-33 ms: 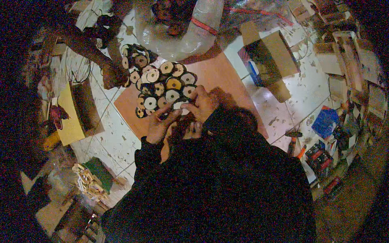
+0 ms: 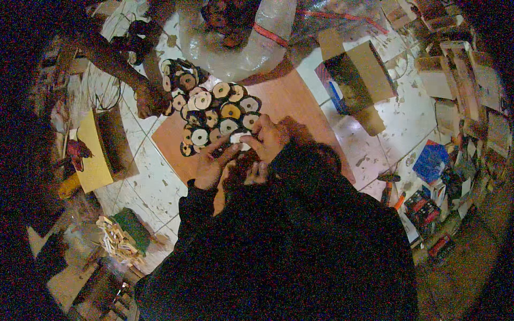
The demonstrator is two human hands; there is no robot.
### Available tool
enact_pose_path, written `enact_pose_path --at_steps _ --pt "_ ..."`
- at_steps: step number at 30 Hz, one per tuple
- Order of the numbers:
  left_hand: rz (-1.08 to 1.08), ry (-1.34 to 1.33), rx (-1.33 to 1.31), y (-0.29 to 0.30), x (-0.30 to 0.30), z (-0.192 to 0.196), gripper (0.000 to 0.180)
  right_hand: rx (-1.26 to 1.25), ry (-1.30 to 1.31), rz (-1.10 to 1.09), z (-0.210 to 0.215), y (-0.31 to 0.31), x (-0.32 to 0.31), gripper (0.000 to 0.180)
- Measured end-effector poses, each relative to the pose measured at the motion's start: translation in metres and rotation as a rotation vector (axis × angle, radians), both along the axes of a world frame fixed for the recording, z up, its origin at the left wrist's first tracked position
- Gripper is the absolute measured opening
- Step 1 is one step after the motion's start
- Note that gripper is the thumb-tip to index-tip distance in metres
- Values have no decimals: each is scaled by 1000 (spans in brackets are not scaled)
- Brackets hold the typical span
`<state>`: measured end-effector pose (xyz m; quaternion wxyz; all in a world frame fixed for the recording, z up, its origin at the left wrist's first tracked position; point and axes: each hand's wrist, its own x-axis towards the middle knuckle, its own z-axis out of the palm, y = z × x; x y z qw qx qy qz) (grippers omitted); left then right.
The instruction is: The person sits on the floor and repeatedly picks up small circular wooden discs, aligns them, and stacks them into a growing pile. The person also briefly handles small rectangular wooden pieces from a green container.
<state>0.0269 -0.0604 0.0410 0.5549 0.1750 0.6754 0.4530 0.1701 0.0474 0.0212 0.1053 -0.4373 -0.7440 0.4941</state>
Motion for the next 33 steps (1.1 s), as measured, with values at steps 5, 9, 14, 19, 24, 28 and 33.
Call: enact_pose_path --at_steps 5,9,14,19,24,28,33 --pt "54 190 89 18 -14 -14 28 -47 19 -113 -41 5 -1 27" --pt "-22 624 -30 29 -53 -19 21 98 72 70 -85 16 30 24" --pt "-231 1390 224 74 -81 -26 27 -154 51 123 -106 20 74 25" --pt "-238 1410 525 203 -121 -57 53 -284 182 -85 -86 23 64 17" --pt "-406 1329 151 271 -143 -74 63 -394 295 -270 -26 40 50 14" --pt "-292 1271 619 220 -98 -49 66 78 188 -260 11 59 38 14" --pt "-470 922 622 93 -7 -8 65 325 200 -94 27 57 21 19"
